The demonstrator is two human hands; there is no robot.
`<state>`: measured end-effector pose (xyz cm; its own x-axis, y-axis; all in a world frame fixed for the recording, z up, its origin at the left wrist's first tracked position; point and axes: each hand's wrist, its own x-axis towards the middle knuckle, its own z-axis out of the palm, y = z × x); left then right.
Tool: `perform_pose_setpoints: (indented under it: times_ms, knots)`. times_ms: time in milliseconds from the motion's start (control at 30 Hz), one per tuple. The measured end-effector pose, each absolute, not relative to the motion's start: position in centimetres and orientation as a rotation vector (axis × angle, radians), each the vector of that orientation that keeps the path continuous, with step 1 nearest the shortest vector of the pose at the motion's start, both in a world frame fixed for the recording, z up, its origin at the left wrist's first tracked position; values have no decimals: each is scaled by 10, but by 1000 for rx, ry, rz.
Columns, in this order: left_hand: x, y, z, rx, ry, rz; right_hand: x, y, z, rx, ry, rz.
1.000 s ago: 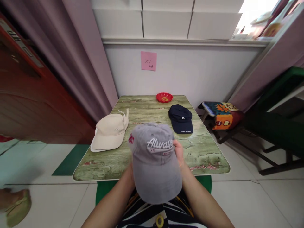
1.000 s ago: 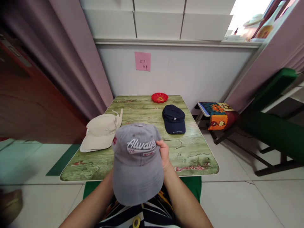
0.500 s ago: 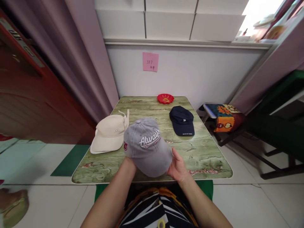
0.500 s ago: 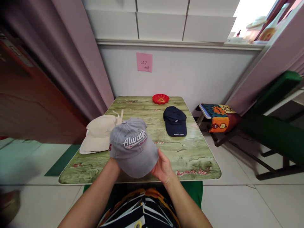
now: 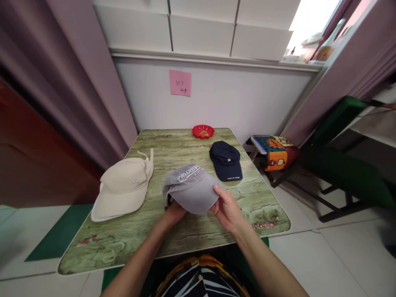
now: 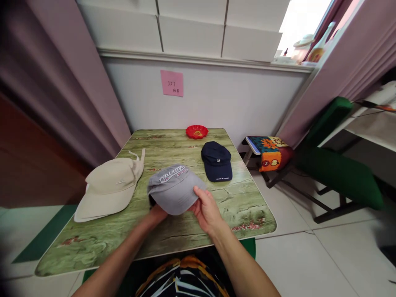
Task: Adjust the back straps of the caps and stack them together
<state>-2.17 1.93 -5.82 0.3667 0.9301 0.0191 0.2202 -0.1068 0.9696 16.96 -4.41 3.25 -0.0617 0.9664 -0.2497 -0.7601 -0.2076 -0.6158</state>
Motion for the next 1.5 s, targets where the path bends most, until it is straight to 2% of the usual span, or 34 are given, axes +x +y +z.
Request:
perform_pose_setpoints:
  times_ms: [133,300,467,600,733,867,1100,1500]
  knots:
    - [-27,9,-53,1867,827,584,186,-2,46,-733,-367,1579]
    - [-29,10,-74,2259,1104,887,212,74,80,-682,-387,1465]
    - [-28,14,-85,2397,1133,904,248,144,101,-622,-380,1341]
    - [-30,14,-81,2393,1133,933,270,152,67,-828,-156,1239]
    - [-30,17,-82,2388,1127,970,282,119,15,-918,-69,1206]
    - [-29,20,-85,2389,1133,984,289,91,-17,-932,-34,1183]
    - [-29,20,-85,2399,1133,960,289,79,-38,-958,-7,1112]
    - [-29,19,-83,2359,1131,944,284,61,-56,-1341,9,888]
